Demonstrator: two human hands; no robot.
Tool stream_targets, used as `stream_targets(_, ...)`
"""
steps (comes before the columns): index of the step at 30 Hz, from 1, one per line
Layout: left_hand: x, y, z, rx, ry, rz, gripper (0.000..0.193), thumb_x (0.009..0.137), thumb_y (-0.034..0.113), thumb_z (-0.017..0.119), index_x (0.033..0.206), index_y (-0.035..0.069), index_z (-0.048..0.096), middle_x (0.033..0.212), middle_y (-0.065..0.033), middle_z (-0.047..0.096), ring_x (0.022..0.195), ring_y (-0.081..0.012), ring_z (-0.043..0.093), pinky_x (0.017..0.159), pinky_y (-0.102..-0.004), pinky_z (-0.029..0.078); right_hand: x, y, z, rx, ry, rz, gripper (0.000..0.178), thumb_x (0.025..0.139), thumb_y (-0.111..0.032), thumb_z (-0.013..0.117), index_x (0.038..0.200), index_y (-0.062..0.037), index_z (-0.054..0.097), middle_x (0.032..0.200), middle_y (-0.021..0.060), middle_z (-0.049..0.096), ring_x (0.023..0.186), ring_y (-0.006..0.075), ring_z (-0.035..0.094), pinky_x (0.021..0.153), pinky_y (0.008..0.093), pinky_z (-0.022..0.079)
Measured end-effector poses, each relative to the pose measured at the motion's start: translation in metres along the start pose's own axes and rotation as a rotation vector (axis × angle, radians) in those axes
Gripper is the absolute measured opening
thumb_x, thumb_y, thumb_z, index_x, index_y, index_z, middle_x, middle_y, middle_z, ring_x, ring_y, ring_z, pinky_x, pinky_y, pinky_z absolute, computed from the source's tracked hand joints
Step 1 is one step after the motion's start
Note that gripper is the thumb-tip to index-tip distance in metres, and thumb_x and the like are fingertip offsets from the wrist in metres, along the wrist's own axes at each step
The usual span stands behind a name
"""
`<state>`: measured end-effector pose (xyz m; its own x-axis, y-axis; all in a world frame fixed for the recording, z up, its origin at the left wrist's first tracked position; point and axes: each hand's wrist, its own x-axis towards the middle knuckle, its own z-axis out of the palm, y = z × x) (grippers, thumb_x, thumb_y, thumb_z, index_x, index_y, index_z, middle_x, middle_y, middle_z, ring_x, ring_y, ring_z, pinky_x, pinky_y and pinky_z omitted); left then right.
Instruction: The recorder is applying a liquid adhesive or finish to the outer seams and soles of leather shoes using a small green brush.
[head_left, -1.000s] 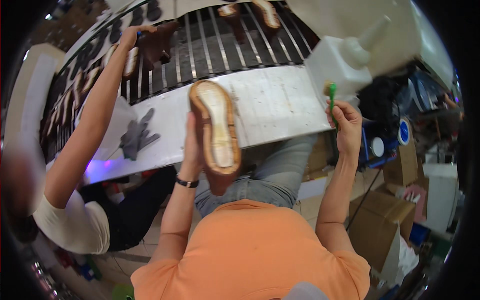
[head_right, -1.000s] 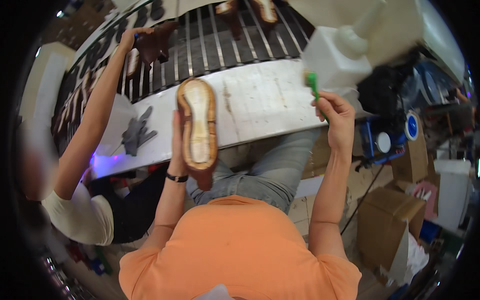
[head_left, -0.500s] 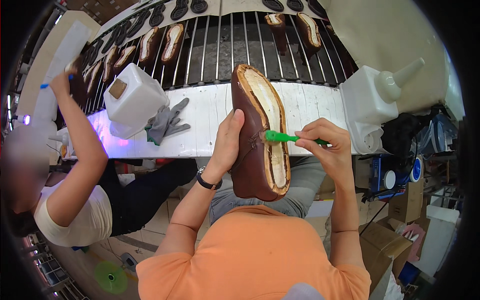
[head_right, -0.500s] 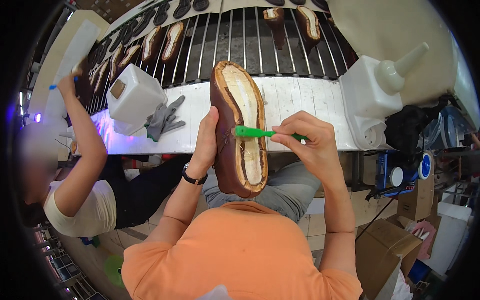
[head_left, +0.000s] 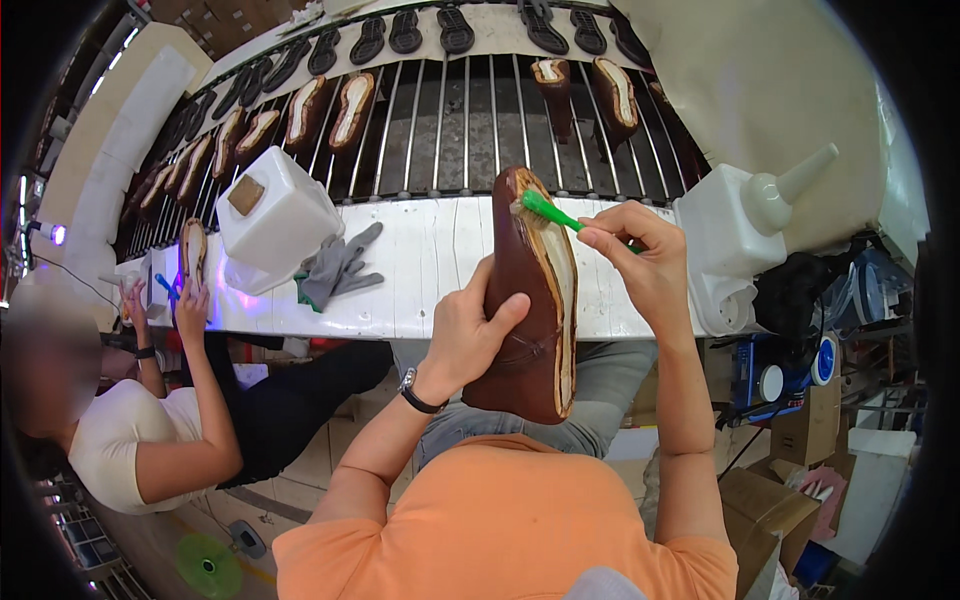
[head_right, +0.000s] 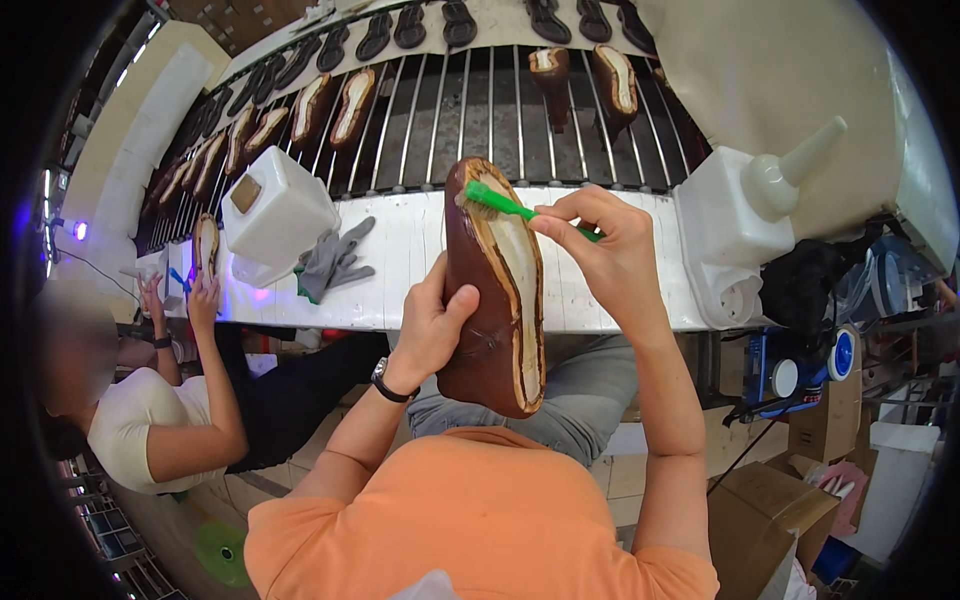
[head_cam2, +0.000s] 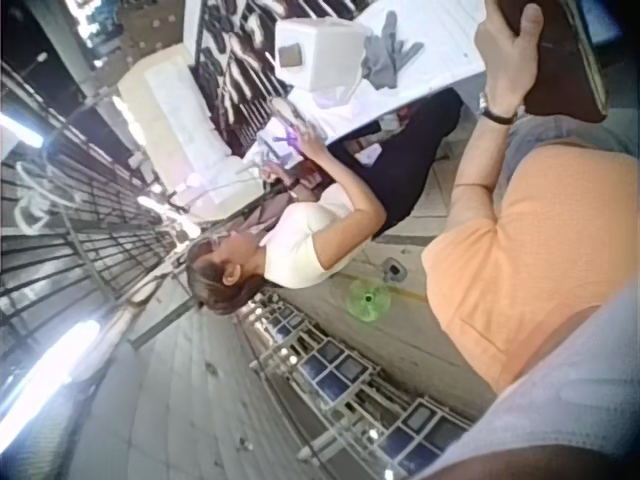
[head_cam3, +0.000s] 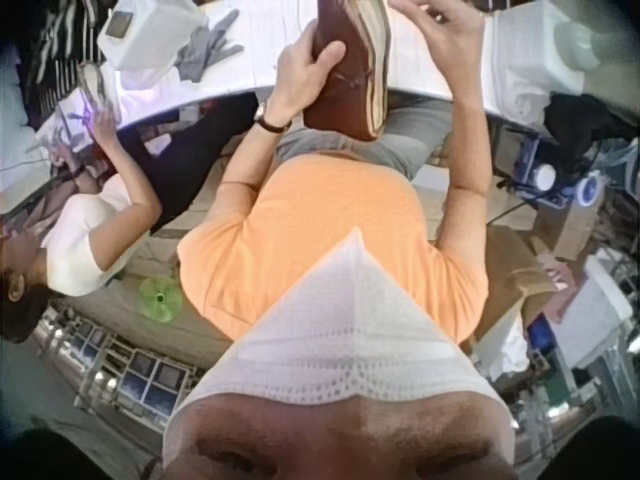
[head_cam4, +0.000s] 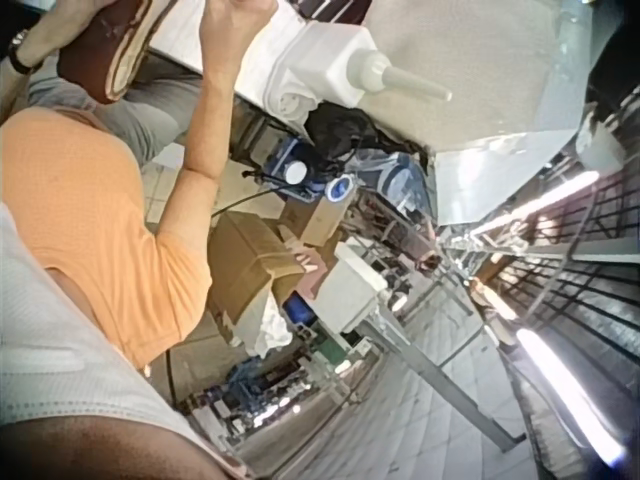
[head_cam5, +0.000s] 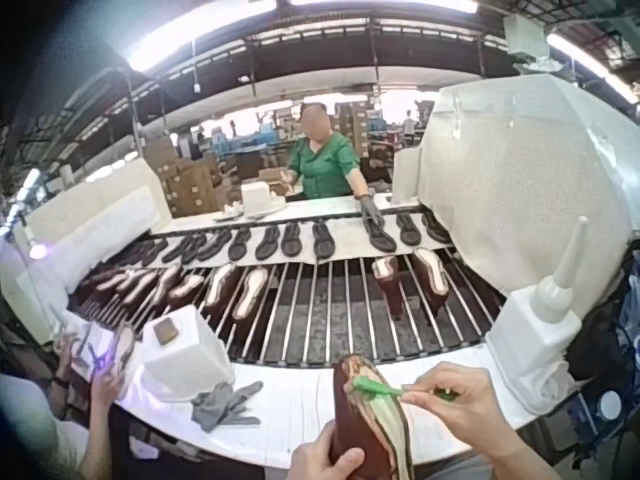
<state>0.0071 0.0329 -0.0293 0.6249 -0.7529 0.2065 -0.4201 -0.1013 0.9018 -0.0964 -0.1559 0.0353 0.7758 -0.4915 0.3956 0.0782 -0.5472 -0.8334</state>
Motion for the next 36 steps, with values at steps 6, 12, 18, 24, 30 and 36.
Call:
stream_targets(6,-0.002,0.001,-0.002,0.091,-0.027,0.045,0.066,0.088,0.051,0.055,0.129,0.000,0.047,0.082,-0.0216,0.067,0.076,-0.0364,0.068,0.066,-0.0397,0.052,0.022,0.011,0.000,-0.055,0.086,0.020,0.011,0.080,-0.009,0.074,0.082,0.0009,0.069,0.070,-0.0002,0.064,0.062,0.0022,0.048,0.053,0.0187,0.034)
stream_targets(12,0.006,-0.012,-0.005,-0.077,-0.067,0.004,0.061,0.089,0.048,0.056,0.126,-0.001,0.050,0.089,-0.0222,0.068,0.083,-0.0342,0.068,0.071,-0.0362,0.052,0.037,0.018,-0.021,0.049,-0.159,0.004,0.012,0.079,-0.012,0.075,0.080,-0.0010,0.071,0.071,-0.0002,0.064,0.062,0.0029,0.047,0.053,0.0202,0.034)
stream_targets(18,0.009,-0.004,-0.005,-0.448,-0.114,-0.074,0.052,0.096,0.038,0.052,0.124,-0.005,0.051,0.105,-0.0110,0.065,0.093,-0.0128,0.060,0.082,-0.0277,0.047,0.040,0.012,-0.034,0.037,-0.458,-0.065,0.012,0.073,-0.006,0.076,0.076,0.0022,0.068,0.073,0.0042,0.063,0.069,0.0111,0.059,0.060,0.0244,0.043)
stream_targets(24,0.008,-0.006,-0.005,-0.543,-0.120,-0.120,0.046,0.099,0.034,0.047,0.125,-0.005,0.051,0.109,-0.0069,0.062,0.096,-0.0101,0.056,0.085,-0.0254,0.045,0.030,0.005,-0.037,-0.020,-0.570,-0.098,0.011,0.071,-0.004,0.077,0.076,0.0014,0.069,0.074,0.0074,0.066,0.070,0.0130,0.060,0.065,0.0263,0.047)
stream_targets(30,0.010,-0.008,-0.009,-0.578,-0.032,-0.125,0.045,0.101,0.034,0.044,0.121,-0.005,0.053,0.108,-0.0060,0.062,0.096,-0.0086,0.055,0.085,-0.0244,0.045,0.004,0.013,-0.029,0.103,-0.626,-0.062,0.013,0.073,-0.010,0.079,0.079,-0.0008,0.070,0.073,0.0049,0.065,0.066,0.0133,0.058,0.061,0.0270,0.043)
stream_targets(36,0.012,-0.010,-0.009,-0.605,0.032,-0.139,0.045,0.101,0.034,0.043,0.120,-0.005,0.053,0.108,-0.0067,0.062,0.095,-0.0085,0.055,0.086,-0.0237,0.044,-0.028,0.001,-0.028,0.145,-0.704,-0.022,0.014,0.068,-0.004,0.079,0.077,0.0016,0.070,0.074,0.0091,0.067,0.069,0.0165,0.064,0.062,0.0271,0.047)
